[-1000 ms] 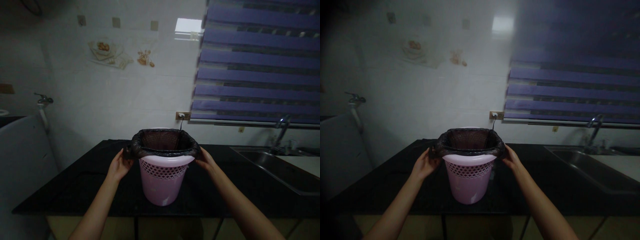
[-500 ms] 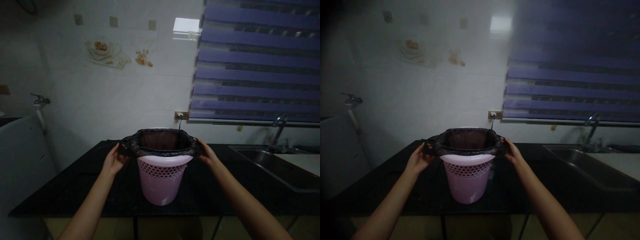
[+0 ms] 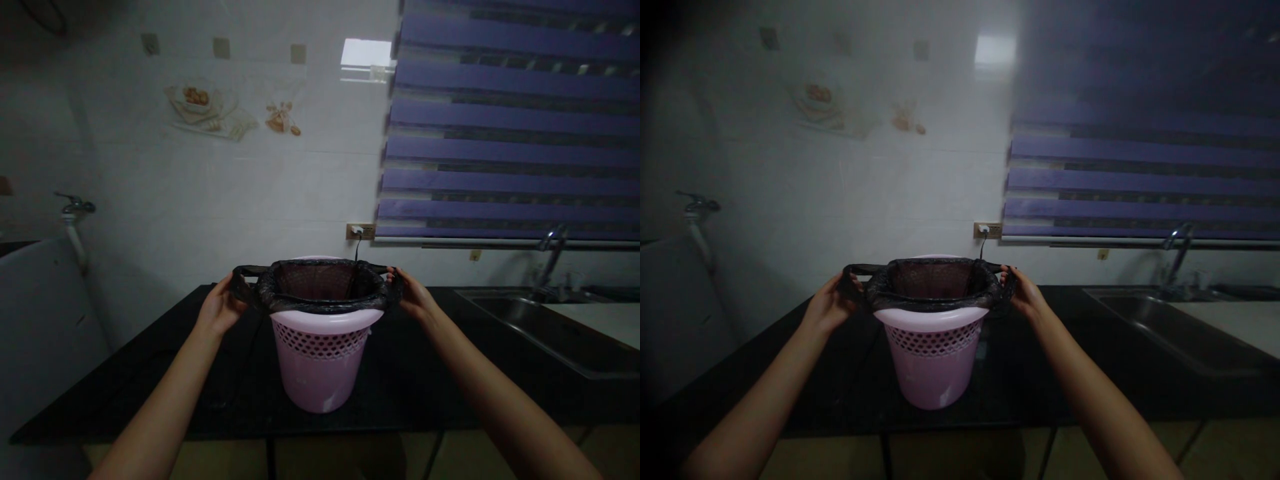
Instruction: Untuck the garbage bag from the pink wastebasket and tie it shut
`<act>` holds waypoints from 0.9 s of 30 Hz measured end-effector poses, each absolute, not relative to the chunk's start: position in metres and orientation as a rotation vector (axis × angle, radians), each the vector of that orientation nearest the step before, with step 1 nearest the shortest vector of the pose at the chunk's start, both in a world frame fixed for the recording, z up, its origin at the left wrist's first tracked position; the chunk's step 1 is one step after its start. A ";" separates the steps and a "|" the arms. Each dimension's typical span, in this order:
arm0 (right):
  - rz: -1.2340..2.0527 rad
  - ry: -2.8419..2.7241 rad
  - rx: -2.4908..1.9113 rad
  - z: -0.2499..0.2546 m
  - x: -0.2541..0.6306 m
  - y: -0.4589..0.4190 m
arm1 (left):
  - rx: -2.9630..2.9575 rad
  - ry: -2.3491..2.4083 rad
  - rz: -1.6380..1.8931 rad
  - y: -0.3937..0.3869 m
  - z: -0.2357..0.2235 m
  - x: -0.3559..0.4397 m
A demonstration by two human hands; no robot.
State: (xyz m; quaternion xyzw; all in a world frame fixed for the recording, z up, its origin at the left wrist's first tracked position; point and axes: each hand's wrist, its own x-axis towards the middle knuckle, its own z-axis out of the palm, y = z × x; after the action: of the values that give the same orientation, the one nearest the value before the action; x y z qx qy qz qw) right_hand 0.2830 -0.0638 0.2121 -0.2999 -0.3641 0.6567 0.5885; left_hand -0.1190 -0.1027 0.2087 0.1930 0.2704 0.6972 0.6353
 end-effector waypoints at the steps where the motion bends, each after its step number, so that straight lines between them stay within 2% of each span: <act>1: 1.522 -0.850 -0.701 0.214 0.283 -0.064 | 0.445 0.613 1.596 -0.101 0.209 -0.120; 27: 1.408 -0.784 -0.802 0.258 0.270 -0.078 | 0.593 0.663 1.570 -0.087 0.250 -0.121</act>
State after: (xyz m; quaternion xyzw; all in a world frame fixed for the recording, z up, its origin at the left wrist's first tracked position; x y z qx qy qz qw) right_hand 0.2698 -0.0777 0.2584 -0.3489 -0.3413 0.6128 0.6215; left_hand -0.1208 -0.0873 0.2500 0.2581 0.2884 0.6829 0.6196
